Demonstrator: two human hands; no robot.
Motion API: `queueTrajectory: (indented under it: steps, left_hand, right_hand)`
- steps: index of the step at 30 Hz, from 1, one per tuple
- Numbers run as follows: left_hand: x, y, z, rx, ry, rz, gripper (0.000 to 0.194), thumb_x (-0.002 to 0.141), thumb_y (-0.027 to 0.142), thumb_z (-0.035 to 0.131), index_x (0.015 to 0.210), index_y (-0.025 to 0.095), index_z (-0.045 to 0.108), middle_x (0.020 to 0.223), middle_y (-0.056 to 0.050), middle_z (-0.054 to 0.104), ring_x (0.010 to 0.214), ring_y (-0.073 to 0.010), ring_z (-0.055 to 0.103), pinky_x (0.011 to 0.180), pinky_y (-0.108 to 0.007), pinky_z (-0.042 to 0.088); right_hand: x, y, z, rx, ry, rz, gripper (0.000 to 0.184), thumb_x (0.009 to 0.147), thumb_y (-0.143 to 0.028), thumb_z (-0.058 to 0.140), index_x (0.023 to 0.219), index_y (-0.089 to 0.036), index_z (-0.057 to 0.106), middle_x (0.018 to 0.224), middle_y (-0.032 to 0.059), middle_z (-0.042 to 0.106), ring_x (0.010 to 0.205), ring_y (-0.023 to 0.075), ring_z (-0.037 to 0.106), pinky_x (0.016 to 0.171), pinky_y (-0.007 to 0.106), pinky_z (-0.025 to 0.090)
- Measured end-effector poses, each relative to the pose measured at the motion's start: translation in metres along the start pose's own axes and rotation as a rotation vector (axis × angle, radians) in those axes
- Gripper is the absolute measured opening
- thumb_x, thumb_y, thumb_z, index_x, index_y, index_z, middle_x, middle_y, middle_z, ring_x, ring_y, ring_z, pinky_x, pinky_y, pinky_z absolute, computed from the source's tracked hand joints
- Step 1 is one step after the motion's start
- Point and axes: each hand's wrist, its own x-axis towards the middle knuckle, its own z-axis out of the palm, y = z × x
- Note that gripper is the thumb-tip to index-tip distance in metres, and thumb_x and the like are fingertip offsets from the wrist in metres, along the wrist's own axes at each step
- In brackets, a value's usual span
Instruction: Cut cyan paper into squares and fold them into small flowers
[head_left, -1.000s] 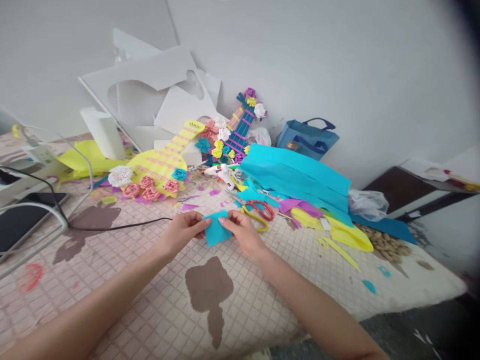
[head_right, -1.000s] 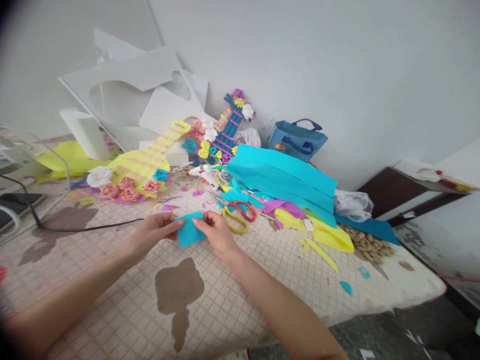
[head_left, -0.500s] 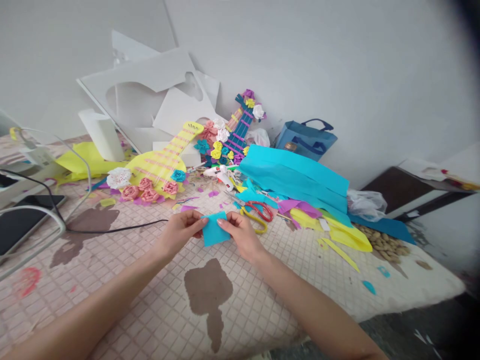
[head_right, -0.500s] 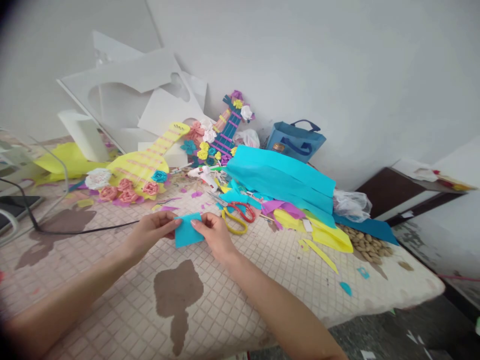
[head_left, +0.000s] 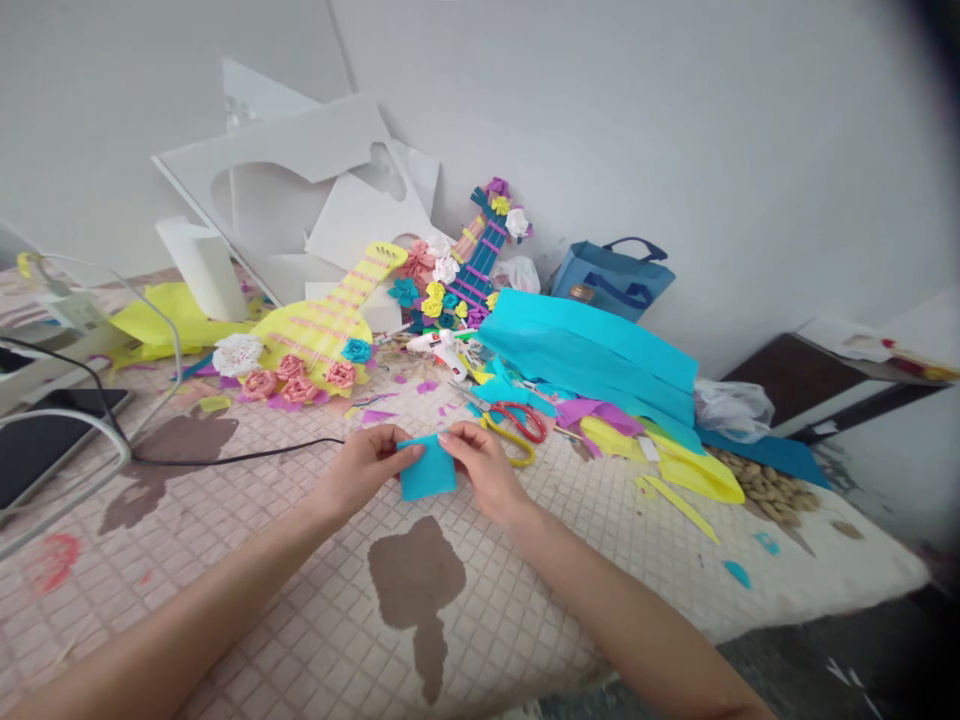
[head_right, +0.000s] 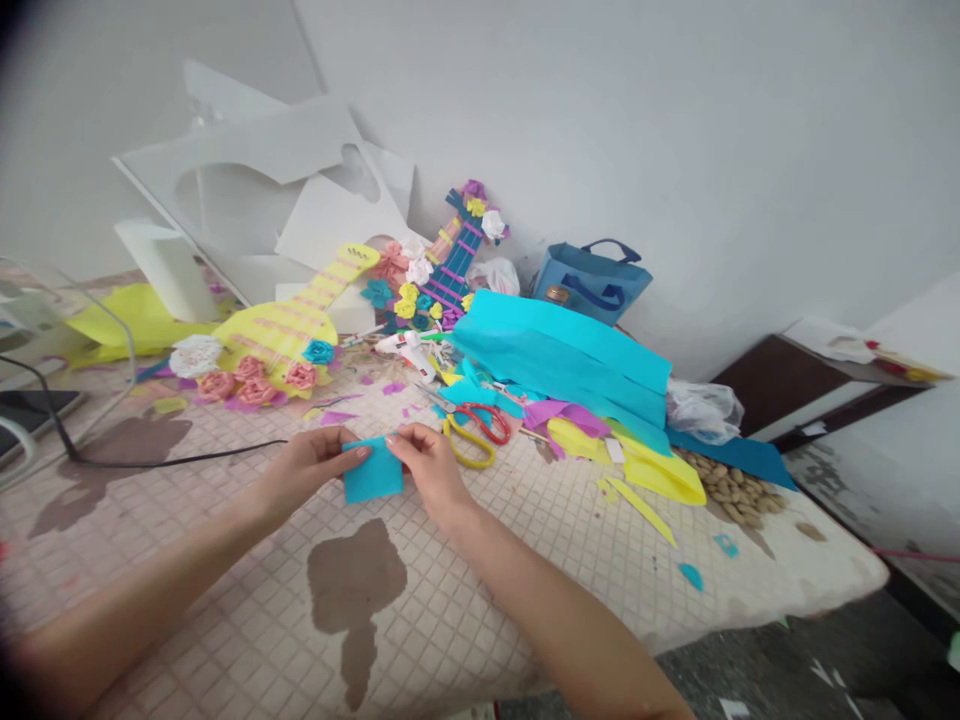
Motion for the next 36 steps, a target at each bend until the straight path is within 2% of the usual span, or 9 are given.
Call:
queueTrajectory:
  steps: [5,9,15,22,29,33,36]
  left_hand:
    - [0.000,0.001,-0.001,-0.013,-0.008,-0.018,0.033,0.068,0.043,0.071,0.067,0.015,0.054,0.056,0.003,0.054,0.053,-0.0101,0.051,0.052,-0.023,0.043]
    - [0.000,0.001,-0.004,-0.031,-0.001,-0.043,0.035,0.068,0.045,0.071,0.068,0.014,0.054,0.055,0.002,0.055,0.053,-0.0104,0.052,0.052,-0.024,0.045]
    - [0.000,0.003,-0.003,-0.062,0.011,-0.071,0.035,0.065,0.044,0.073,0.069,0.014,0.055,0.057,0.002,0.057,0.054,-0.0107,0.053,0.052,-0.024,0.046]
    - [0.003,0.002,-0.009,-0.043,0.040,-0.059,0.035,0.067,0.046,0.071,0.069,0.015,0.055,0.058,0.001,0.058,0.055,-0.0113,0.054,0.056,-0.026,0.047]
    - [0.007,0.013,-0.008,0.034,-0.044,-0.063,0.040,0.064,0.044,0.074,0.085,0.013,0.061,0.072,-0.003,0.065,0.064,-0.0132,0.058,0.056,-0.024,0.045]
    - [0.012,0.015,-0.004,0.056,-0.069,-0.045,0.034,0.061,0.043,0.075,0.070,0.013,0.061,0.060,0.000,0.060,0.055,-0.0105,0.051,0.048,-0.021,0.038]
    - [0.015,0.013,-0.007,0.048,-0.022,-0.039,0.032,0.060,0.042,0.075,0.064,0.014,0.059,0.056,0.001,0.058,0.052,-0.0099,0.048,0.046,-0.021,0.036]
  right_hand:
    - [0.002,0.002,-0.002,0.004,0.009,0.012,0.029,0.069,-0.043,0.070,0.067,-0.018,0.057,0.061,-0.0040,0.048,0.056,0.0095,0.045,0.054,0.024,0.039]
    - [0.003,0.001,-0.003,0.019,-0.031,0.043,0.032,0.070,-0.048,0.068,0.065,-0.018,0.056,0.059,-0.0039,0.049,0.056,0.0102,0.047,0.054,0.025,0.041]
    - [0.004,0.002,-0.006,-0.057,-0.006,-0.056,0.031,0.067,-0.043,0.073,0.064,-0.017,0.056,0.057,-0.0042,0.050,0.054,0.0091,0.045,0.052,0.023,0.038]
    - [0.004,0.001,-0.006,-0.116,-0.087,0.018,0.034,0.067,-0.047,0.072,0.067,-0.018,0.055,0.057,-0.0042,0.050,0.053,0.0093,0.045,0.052,0.024,0.039]
    - [0.001,0.002,-0.006,-0.256,-0.143,-0.034,0.034,0.069,-0.047,0.070,0.065,-0.018,0.054,0.056,-0.0046,0.050,0.051,0.0088,0.046,0.050,0.023,0.038]
    - [-0.001,0.003,-0.003,-0.304,-0.201,-0.040,0.033,0.070,-0.047,0.069,0.066,-0.018,0.055,0.056,-0.0044,0.051,0.051,0.0086,0.047,0.049,0.023,0.038]
    - [-0.003,0.003,-0.002,-0.285,-0.213,-0.017,0.032,0.069,-0.047,0.070,0.067,-0.018,0.056,0.058,-0.0043,0.054,0.050,0.0083,0.049,0.050,0.023,0.040]
